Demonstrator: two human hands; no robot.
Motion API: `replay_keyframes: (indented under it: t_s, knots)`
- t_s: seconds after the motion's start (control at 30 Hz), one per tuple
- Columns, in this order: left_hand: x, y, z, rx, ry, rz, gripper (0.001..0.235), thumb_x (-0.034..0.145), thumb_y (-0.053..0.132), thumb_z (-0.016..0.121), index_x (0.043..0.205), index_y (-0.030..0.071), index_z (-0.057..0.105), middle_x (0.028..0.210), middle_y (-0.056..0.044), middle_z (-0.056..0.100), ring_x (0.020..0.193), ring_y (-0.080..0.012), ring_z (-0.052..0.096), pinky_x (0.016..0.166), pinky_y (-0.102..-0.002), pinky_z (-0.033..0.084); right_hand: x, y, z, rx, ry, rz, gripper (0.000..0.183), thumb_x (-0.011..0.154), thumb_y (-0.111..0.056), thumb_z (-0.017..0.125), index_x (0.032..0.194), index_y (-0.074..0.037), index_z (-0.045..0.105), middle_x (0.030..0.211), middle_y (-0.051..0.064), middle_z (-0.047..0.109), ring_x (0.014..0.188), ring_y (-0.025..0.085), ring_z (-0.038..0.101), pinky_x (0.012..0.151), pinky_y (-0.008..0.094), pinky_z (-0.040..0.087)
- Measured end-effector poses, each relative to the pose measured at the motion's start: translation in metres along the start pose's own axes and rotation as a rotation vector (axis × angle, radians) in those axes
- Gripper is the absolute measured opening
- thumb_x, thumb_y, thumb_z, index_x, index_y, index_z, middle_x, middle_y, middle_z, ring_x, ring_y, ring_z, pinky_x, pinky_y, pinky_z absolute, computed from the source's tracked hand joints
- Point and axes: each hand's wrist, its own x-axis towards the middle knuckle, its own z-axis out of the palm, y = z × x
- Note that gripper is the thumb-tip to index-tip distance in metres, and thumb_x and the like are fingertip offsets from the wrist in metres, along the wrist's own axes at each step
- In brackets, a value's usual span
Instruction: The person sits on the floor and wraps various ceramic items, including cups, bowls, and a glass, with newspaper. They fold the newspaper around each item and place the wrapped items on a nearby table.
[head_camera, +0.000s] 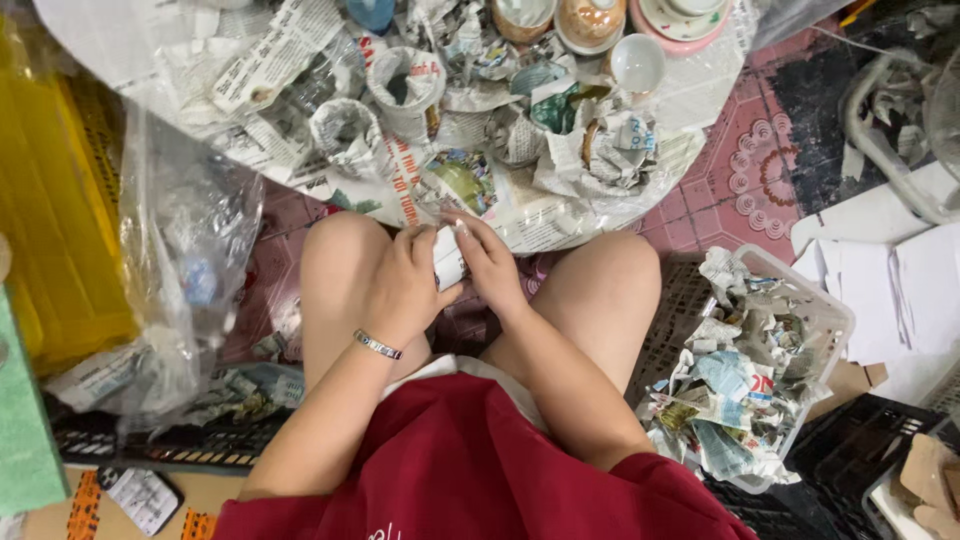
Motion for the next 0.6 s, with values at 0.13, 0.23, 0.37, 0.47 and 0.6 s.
replay_keyframes:
  t_s: [0.13, 0.23, 0.37, 0.47, 0.6]
  knots:
    - [0.022, 0.009, -0.012, 0.105, -0.013, 0.163, 0.090, 0.067, 0.026, 0.088, 0.145, 0.006, 0.047, 0.130, -0.026, 0.053, 0.112, -0.0447, 0.057, 0.088, -0.049, 0.053, 0.008, -0.014, -0.023, -0.073, -0.049, -0.028, 0.039, 0.112, -0.016, 0.047, 0.147, -0.001, 0.054, 0.149, 0.011, 0.058, 0.138, 0.020, 0.053, 0.117, 0.032, 0.039]
    - [0.043, 0.022, -0.012, 0.214, -0.050, 0.233, 0.080, 0.073, 0.025, 0.085, 0.147, 0.021, 0.054, 0.123, -0.026, 0.053, 0.106, -0.0439, 0.058, 0.086, -0.047, 0.055, 0.018, -0.020, -0.030, 0.115, 0.013, 0.042, 0.044, 0.112, -0.017, 0.045, 0.152, -0.001, 0.048, 0.152, 0.011, 0.054, 0.139, 0.020, 0.050, 0.117, 0.032, 0.038]
    - [0.058, 0.028, -0.014, 0.222, -0.088, 0.228, 0.068, 0.074, 0.030, 0.084, 0.135, 0.014, 0.061, 0.123, -0.027, 0.053, 0.103, -0.0461, 0.058, 0.086, -0.048, 0.055, 0.025, -0.018, -0.031, 0.433, 0.087, 0.152, 0.048, 0.112, -0.023, 0.040, 0.152, 0.003, 0.047, 0.154, 0.014, 0.051, 0.139, 0.024, 0.049, 0.119, 0.036, 0.036]
    - [0.064, 0.026, -0.023, 0.185, -0.036, 0.183, 0.061, 0.073, 0.035, 0.085, 0.127, 0.013, 0.064, 0.125, -0.027, 0.054, 0.104, -0.0453, 0.059, 0.085, -0.049, 0.055, 0.030, -0.018, -0.034, 0.544, -0.010, 0.089, 0.053, 0.116, -0.029, 0.039, 0.155, 0.007, 0.044, 0.156, 0.020, 0.049, 0.143, 0.030, 0.047, 0.123, 0.043, 0.035]
    - [0.075, 0.013, -0.049, 0.242, 0.020, 0.092, 0.066, 0.076, 0.040, 0.084, 0.132, 0.011, 0.065, 0.117, -0.027, 0.056, 0.099, -0.0444, 0.061, 0.083, -0.051, 0.054, 0.025, -0.017, -0.031, 0.475, -0.165, 0.086, 0.064, 0.112, -0.037, 0.040, 0.162, 0.000, 0.026, 0.168, 0.016, 0.031, 0.154, 0.030, 0.035, 0.124, 0.047, 0.032]
